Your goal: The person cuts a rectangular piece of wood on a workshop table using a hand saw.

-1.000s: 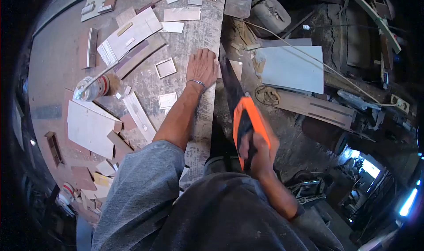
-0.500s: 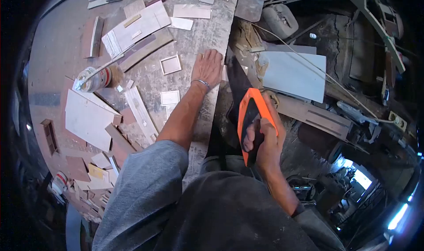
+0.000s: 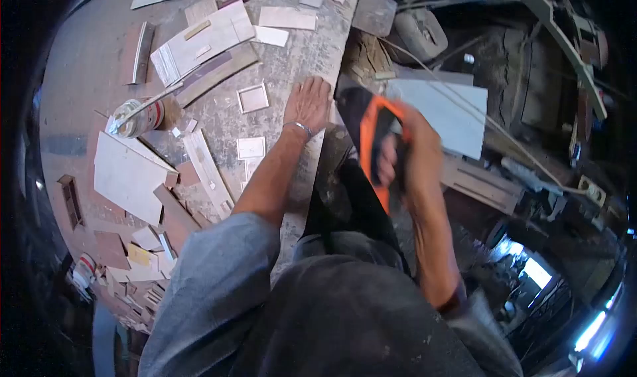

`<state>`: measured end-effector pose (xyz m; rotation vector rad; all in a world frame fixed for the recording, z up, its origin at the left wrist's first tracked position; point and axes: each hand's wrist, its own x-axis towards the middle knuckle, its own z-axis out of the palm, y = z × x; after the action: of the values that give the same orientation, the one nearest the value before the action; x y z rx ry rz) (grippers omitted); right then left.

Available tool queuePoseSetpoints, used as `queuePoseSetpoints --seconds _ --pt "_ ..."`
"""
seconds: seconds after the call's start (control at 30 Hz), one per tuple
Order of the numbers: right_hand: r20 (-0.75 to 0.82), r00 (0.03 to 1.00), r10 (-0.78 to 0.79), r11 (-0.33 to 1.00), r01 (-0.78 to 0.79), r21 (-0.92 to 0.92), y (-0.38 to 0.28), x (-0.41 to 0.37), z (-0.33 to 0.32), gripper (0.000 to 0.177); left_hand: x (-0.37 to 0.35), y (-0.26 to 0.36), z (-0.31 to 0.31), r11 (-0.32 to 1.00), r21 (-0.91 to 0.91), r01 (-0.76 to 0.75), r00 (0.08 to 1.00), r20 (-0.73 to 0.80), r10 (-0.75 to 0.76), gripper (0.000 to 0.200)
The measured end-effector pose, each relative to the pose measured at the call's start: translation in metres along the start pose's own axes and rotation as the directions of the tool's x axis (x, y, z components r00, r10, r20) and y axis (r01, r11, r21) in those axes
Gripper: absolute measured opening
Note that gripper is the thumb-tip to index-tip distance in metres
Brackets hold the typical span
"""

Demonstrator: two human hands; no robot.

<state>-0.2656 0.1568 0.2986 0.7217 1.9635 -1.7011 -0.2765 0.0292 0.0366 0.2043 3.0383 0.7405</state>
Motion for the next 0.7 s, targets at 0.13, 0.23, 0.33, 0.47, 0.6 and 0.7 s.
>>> queuePoseSetpoints --seconds 0.13,0.23,0.33,0.47,0.6,0.7 --pt "0.051 0.998 -0.026 0.993 0.031 -0.111 -0.033 0.032 0.017 0.047 0.001 -0.008 0.001 0.995 0.095 0.022 1.000 0.000 -0.022 0.023" --pt "0.068 0.994 0.081 0.985 -0.069 -0.160 -0.059 0.034 0.005 0.044 -0.002 -0.001 0.002 0.998 0.064 -0.021 1.000 -0.003 0.021 0.022" --pt "0.031 0.999 0.018 0.999 -0.017 -0.051 -0.051 0.006 -0.011 0.042 -0.006 0.004 -0.004 0.997 0.071 0.017 1.000 0.023 -0.019 0.024" --pt "0.061 0.998 0.025 0.981 -0.012 -0.194 -0.004 0.061 0.016 0.043 0.000 0.000 -0.008 0.998 0.055 0.008 1.000 0.026 -0.010 0.024" --pt "0.093 0.992 0.087 0.996 -0.083 -0.043 -0.036 0.030 -0.006 0.043 0.000 0.000 -0.004 0.999 0.032 0.027 0.998 0.047 -0.029 0.025" --pt "0.041 0.999 -0.025 0.991 0.030 -0.131 0.019 0.080 0.020 0.040 -0.009 0.003 -0.006 1.000 0.021 0.017 0.998 0.060 -0.019 0.026"
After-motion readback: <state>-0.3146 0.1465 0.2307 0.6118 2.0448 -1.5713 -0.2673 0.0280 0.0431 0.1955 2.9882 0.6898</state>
